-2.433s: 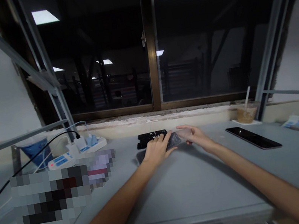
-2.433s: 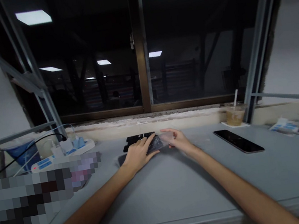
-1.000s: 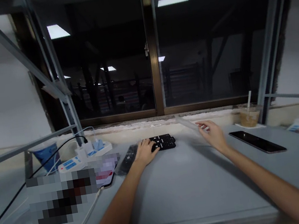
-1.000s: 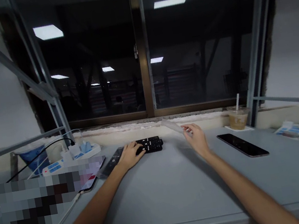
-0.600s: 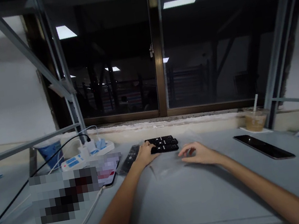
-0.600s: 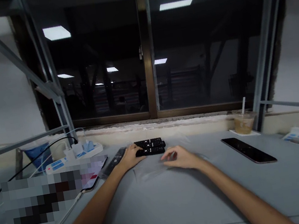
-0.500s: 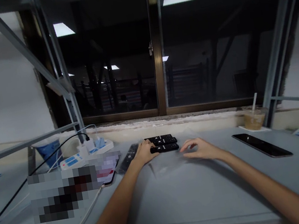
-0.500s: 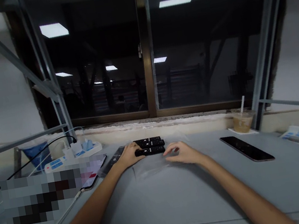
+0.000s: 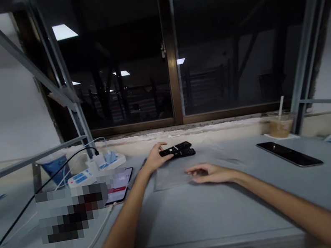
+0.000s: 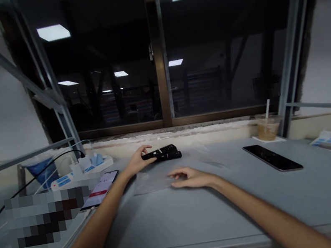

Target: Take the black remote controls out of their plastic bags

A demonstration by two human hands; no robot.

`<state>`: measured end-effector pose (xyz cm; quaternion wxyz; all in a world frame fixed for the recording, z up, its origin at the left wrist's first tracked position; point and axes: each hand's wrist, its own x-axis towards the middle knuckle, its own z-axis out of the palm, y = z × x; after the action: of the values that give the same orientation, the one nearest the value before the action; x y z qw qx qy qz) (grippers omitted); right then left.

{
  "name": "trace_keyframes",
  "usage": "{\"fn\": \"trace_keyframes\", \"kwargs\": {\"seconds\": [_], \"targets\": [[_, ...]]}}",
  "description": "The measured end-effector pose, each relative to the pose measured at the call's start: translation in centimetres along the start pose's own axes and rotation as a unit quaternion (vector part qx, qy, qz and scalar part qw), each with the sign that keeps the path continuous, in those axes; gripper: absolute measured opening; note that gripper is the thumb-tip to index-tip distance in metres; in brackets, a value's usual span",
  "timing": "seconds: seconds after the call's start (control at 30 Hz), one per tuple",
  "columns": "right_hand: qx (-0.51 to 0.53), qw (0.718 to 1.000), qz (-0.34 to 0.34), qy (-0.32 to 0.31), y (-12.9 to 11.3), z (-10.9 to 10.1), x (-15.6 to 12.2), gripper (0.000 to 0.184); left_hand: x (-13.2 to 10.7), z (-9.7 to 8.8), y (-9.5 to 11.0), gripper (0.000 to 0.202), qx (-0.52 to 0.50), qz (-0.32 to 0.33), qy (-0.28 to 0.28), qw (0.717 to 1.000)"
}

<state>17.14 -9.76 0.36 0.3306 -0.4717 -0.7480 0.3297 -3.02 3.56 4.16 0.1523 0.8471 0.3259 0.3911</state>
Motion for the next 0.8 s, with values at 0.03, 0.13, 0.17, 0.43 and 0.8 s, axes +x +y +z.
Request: {"fn": "trace_keyframes", "kwargs": {"seconds": [0.03, 0.13, 0.17, 0.43, 0.8], "targets": [[0.050, 0.998, 0.015, 0.028, 0.2, 0.2, 0.2, 0.048, 0.0, -0.4, 0.4, 0.045, -0.006, -0.004, 0.022, 1.000], [0.225, 0.966, 0.039, 0.120, 0.5, 0.0, 0.5, 0.052, -0.1, -1.3, 1.8, 0.042, -0.017, 0.008, 0.073, 0.997], [0.285, 0.947, 0.043, 0.144, 0.5, -0.2, 0.6, 0.052, -0.2, -1.3, 2.3, 0.041, -0.016, 0.026, 0.078, 0.996], [0.452, 0.864, 0.088, 0.206, -0.2, -1.9, 0.6, 0.028, -2.7, 4.3, 5.1, 0.028, 0.011, 0.170, -0.037, 0.985], [0.423, 0.829, 0.183, 0.318, 0.7, -2.7, 0.8, 0.035, -3.7, 5.7, 4.2, 0.084, 0.086, 0.134, -0.205, 0.966]]}}
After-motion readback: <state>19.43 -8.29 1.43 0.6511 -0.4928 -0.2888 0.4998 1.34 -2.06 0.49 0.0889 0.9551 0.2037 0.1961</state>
